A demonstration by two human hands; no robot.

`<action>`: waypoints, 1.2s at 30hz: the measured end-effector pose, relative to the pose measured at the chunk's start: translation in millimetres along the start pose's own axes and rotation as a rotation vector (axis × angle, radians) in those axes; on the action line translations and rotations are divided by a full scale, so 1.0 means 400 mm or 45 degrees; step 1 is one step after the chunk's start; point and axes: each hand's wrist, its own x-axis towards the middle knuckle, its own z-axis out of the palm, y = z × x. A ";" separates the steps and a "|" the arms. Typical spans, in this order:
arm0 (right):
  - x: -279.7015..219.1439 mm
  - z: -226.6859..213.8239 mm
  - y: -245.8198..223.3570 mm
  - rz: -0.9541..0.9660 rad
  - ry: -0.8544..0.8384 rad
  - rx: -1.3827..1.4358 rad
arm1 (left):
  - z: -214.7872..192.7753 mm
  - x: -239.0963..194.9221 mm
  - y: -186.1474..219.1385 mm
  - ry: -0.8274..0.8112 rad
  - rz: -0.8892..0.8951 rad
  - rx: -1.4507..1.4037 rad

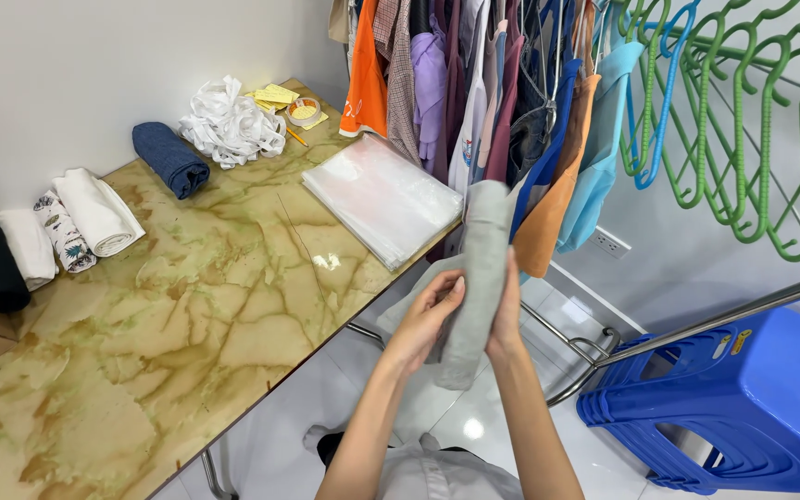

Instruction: The person unfolds several folded t-shirts from a stack on a table, places each one onto a hanger, and hangs them on a clothing rack. The person handles blue, light blue, orange, grey, and black shirts sequentially.

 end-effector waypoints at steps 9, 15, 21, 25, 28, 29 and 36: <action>-0.058 0.024 -0.002 0.114 0.004 -0.090 | -0.008 -0.005 -0.019 0.117 0.108 -0.028; -0.209 0.152 -0.074 0.123 -0.123 -0.306 | -0.008 0.009 -0.006 0.253 0.105 -0.053; -0.055 0.045 -0.005 0.083 -0.182 -0.487 | -0.011 0.007 0.008 0.266 0.056 -0.143; -0.094 0.078 -0.031 0.087 -0.145 -0.418 | -0.018 0.008 0.029 0.369 -0.082 -0.320; -0.094 0.074 -0.033 0.094 -0.134 -0.320 | -0.046 0.019 0.017 0.439 -0.069 -0.479; -0.075 0.056 -0.023 0.098 -0.130 -0.245 | -0.055 0.023 0.007 0.438 -0.030 -0.542; 0.032 -0.037 0.017 0.012 -0.223 -0.063 | -0.076 0.030 -0.007 0.404 0.029 -0.628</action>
